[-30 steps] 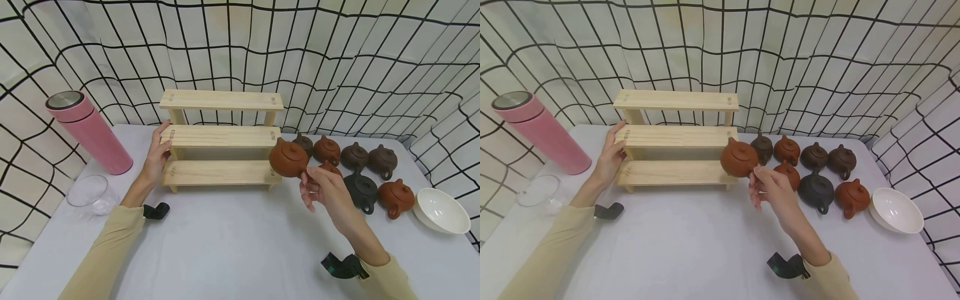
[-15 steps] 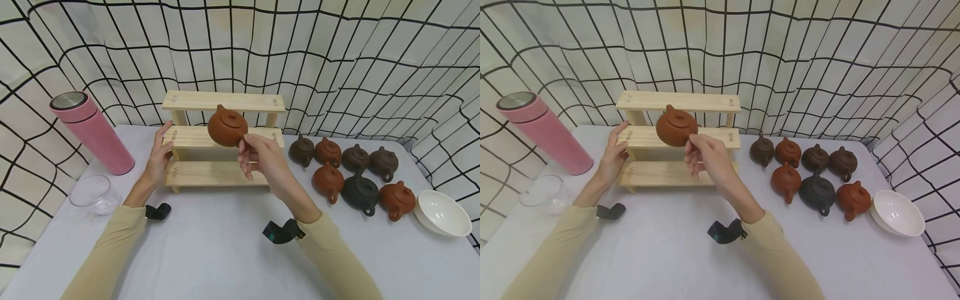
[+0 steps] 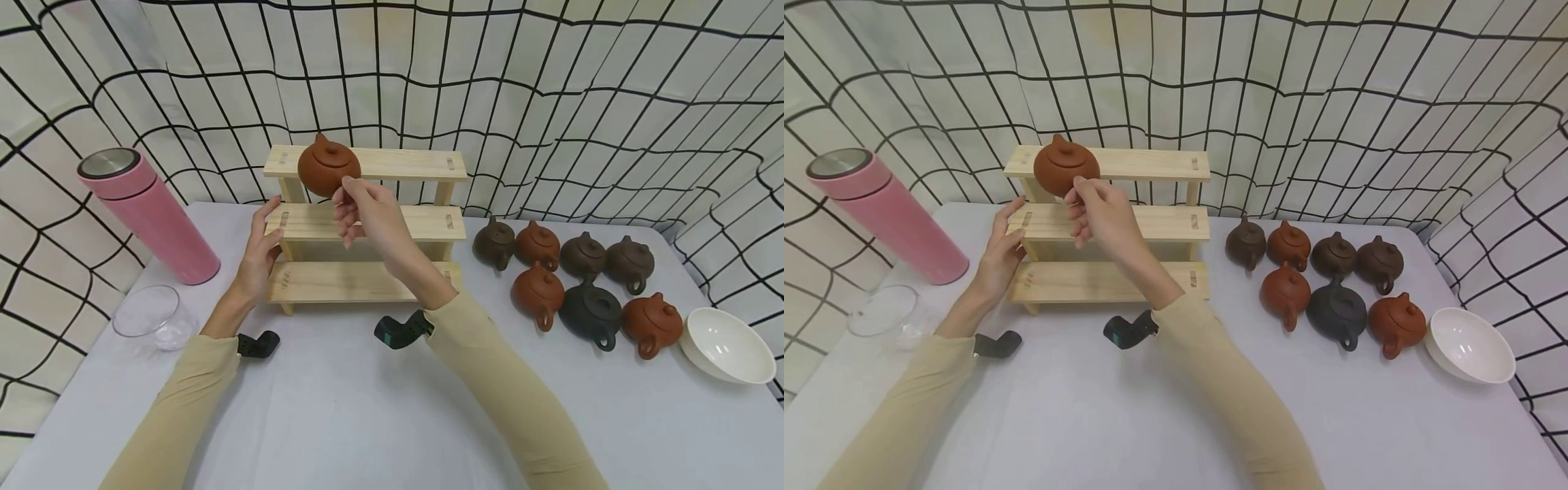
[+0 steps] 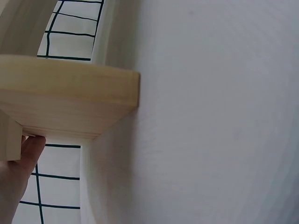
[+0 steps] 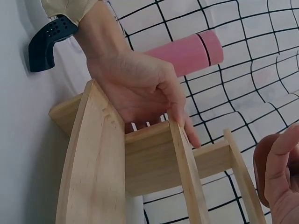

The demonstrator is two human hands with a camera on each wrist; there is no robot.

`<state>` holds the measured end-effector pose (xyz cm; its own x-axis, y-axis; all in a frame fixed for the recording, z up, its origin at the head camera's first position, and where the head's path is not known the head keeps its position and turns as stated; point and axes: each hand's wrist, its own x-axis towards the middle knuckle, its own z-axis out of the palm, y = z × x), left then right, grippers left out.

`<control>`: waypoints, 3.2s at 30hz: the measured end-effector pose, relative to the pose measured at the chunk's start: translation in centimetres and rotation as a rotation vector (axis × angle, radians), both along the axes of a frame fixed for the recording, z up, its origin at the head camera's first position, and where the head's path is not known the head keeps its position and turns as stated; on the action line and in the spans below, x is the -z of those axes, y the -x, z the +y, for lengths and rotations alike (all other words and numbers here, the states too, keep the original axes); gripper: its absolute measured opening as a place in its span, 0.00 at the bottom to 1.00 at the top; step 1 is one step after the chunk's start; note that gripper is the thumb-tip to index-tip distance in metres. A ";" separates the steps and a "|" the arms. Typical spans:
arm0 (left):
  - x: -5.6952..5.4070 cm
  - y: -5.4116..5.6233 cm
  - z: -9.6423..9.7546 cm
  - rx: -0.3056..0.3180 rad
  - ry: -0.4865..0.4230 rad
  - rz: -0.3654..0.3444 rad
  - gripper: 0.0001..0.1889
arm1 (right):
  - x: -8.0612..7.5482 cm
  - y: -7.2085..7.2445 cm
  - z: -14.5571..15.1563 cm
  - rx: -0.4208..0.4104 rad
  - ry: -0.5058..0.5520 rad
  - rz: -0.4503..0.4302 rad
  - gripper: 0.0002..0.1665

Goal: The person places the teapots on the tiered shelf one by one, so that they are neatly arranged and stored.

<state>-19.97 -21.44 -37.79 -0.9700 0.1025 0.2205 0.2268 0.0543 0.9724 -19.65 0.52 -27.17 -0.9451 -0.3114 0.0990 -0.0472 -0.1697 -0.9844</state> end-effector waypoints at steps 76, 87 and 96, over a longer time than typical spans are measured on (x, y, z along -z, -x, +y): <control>0.3 0.1 -0.4 -0.017 -0.012 0.025 0.35 | 1.1 -1.8 4.7 -0.100 -0.103 0.005 0.23; 0.3 0.0 0.0 -0.011 -0.031 0.024 0.35 | 3.7 -5.4 13.3 -0.051 -0.363 0.030 0.22; 0.4 0.0 -0.1 -0.019 -0.021 0.033 0.35 | 5.3 -7.3 19.9 0.066 -0.513 -0.018 0.22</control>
